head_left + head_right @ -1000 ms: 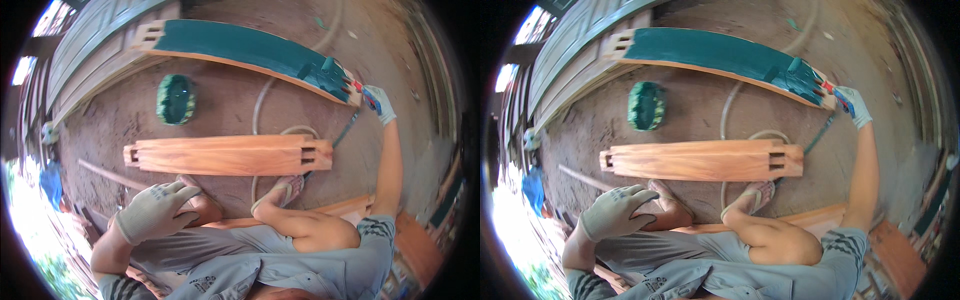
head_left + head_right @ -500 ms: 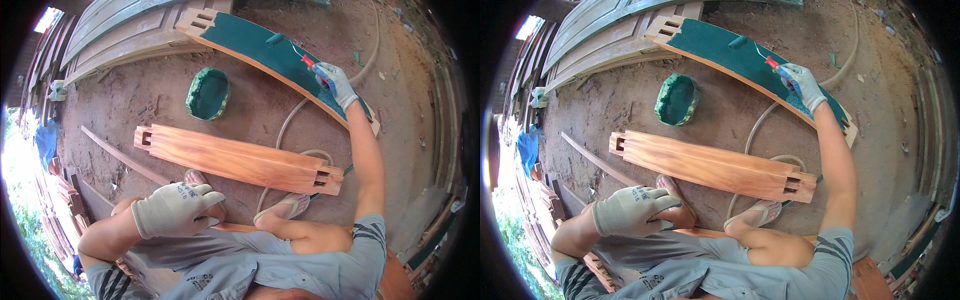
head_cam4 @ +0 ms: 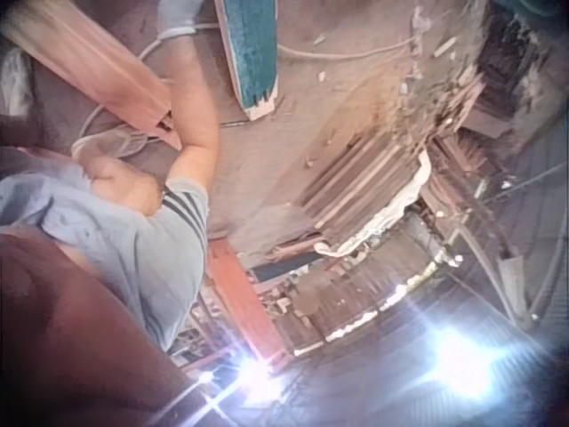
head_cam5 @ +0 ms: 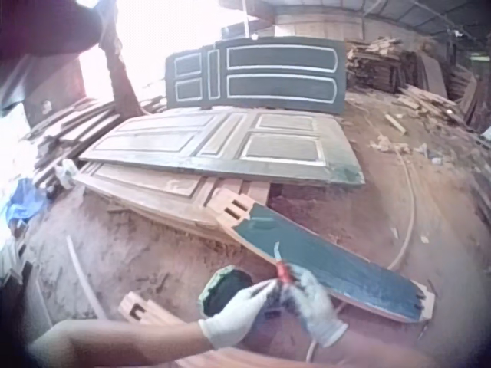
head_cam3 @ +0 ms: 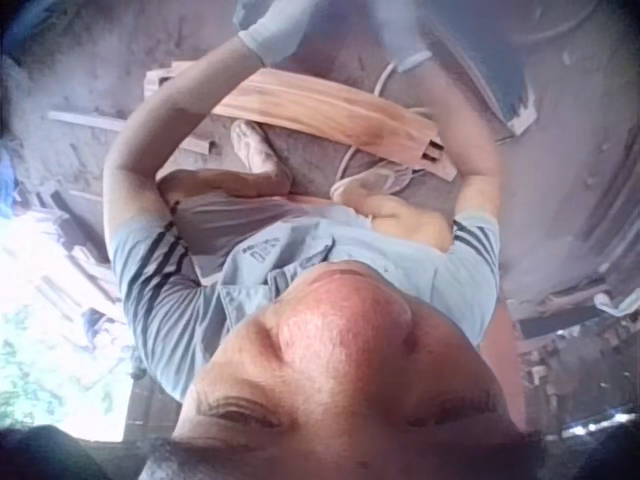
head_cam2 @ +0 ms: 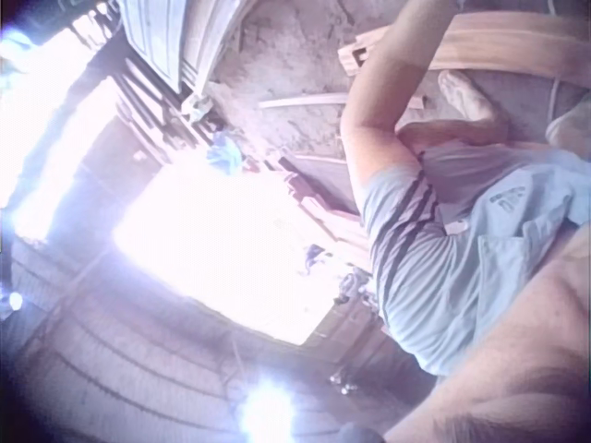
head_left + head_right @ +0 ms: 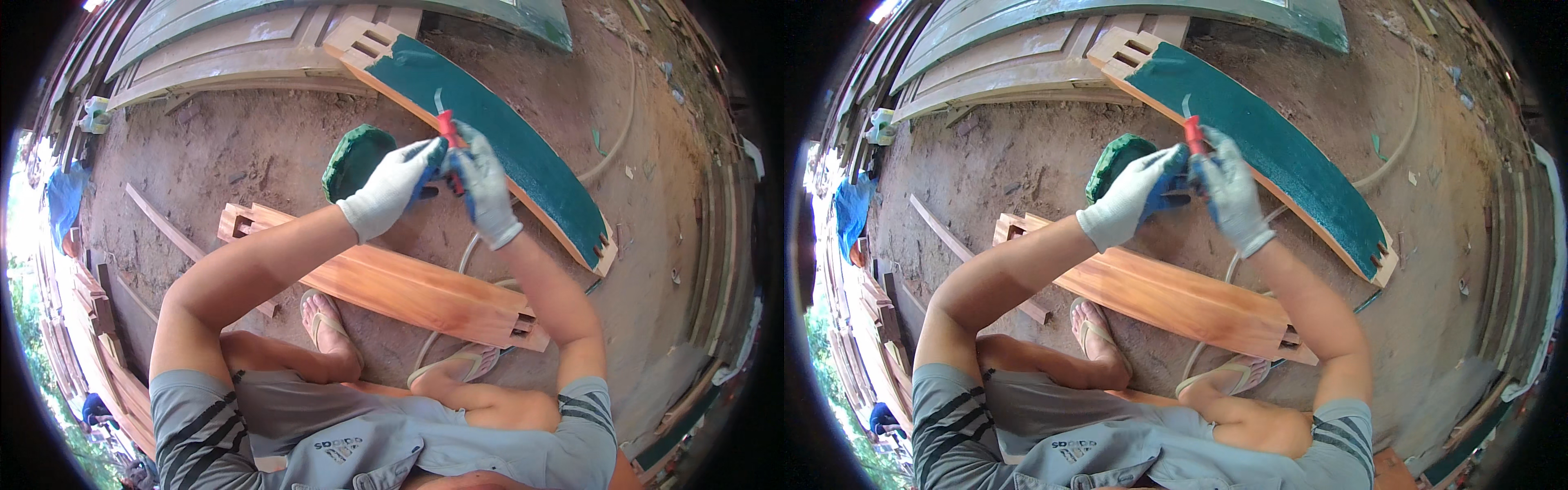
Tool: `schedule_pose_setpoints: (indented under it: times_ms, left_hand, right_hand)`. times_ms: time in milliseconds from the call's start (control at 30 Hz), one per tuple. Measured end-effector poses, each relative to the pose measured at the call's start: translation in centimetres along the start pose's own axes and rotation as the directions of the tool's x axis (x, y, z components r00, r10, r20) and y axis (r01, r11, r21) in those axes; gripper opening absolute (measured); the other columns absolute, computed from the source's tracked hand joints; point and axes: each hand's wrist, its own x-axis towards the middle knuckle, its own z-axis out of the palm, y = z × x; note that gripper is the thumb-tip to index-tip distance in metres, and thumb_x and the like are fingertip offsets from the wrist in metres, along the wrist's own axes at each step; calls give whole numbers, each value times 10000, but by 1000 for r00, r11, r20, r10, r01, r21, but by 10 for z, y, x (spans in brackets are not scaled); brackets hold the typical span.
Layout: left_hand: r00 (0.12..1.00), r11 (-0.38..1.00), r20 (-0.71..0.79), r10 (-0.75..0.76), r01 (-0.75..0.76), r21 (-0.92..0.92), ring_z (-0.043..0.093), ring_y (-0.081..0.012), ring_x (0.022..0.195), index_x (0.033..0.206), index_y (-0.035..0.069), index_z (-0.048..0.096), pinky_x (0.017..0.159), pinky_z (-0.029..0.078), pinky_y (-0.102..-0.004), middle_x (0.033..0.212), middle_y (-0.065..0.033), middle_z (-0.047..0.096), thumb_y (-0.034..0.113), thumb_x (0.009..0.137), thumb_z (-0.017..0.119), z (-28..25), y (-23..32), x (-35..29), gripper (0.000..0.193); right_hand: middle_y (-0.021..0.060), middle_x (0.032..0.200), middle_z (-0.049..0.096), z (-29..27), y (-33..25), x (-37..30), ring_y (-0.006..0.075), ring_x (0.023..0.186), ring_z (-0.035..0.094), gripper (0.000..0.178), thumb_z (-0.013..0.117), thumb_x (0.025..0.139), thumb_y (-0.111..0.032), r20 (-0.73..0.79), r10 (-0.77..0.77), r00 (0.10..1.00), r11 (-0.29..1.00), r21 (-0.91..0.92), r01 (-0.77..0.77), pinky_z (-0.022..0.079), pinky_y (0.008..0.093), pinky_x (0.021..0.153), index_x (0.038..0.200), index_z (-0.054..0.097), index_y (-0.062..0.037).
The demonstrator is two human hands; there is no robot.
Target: The person paints wooden pieces with green paint using a small roller. They dip the roller into a container of paint and apply it to the surface of the wood, working on multiple pieces sequentially.
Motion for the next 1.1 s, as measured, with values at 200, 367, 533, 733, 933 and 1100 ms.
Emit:
schedule_pose_setpoints:
  times_ms: [200, 367, 533, 733, 933, 1100]
  left_hand:
    - [992, 962, -124, 35, -67, -266, 710, -157, 1021, 1377, 28, 677, 945, 594, -341, 1177, -53, 747, 302, 1116, 704, -55, -2, -6, 379]
    - [953, 961, -236, 191, -231, -155, 733, -172, 1023, 1293, 18, 706, 956, 599, -336, 1195, -63, 764, 267, 1122, 697, -111, 9, -26, 302]
    - [933, 951, -313, 179, -245, -187, 734, -180, 1085, 1278, 15, 701, 993, 606, -362, 1217, -83, 764, 310, 1139, 670, -136, 10, -49, 327]
    - [911, 948, -378, 165, -253, -195, 746, -206, 1098, 1261, 2, 706, 1033, 608, -388, 1210, -106, 762, 324, 1141, 661, -143, 5, -75, 347]
    - [928, 963, -318, 195, -243, -120, 746, -221, 1114, 1317, 9, 686, 1060, 606, -430, 1232, -112, 750, 373, 1143, 649, -145, 4, -67, 405]
    - [950, 967, -282, 138, -191, -171, 743, -196, 1093, 1316, 8, 696, 1029, 606, -386, 1221, -97, 767, 326, 1138, 668, -127, 9, -45, 365]
  right_hand:
    - [130, 1388, 696, 46, 13, 19, 165, 1123, 679, 594, 597, 1131, -124, 254, 52, 966, 992, -122, -21, 559, 344, 1017, 1685, 410, -23]
    - [170, 1494, 663, 17, -6, 107, 361, 1388, 612, 536, 636, 1073, -404, 688, -254, 680, 192, -654, 732, 420, 527, 1224, 1493, 668, -72]
    - [125, 1658, 559, 25, -20, 224, 382, 1621, 382, 572, 687, 1012, -378, 923, 75, 378, -232, -352, 907, 291, 535, 1354, 1527, 661, -130]
    - [99, 1706, 519, 29, -32, 253, 307, 1659, 343, 652, 723, 951, -318, 801, 568, 191, -165, -116, 979, 147, 535, 1419, 1552, 638, -80]
    - [121, 1711, 514, -39, -29, 196, 271, 1685, 293, 645, 607, 1033, -346, 689, 721, 78, -77, -32, 996, 32, 557, 1425, 1582, 587, -7]
    - [163, 1677, 546, -108, -47, 106, 333, 1695, 255, 632, 592, 1060, -371, 491, 871, 6, -49, 74, 996, 23, 598, 1410, 1549, 610, 30]
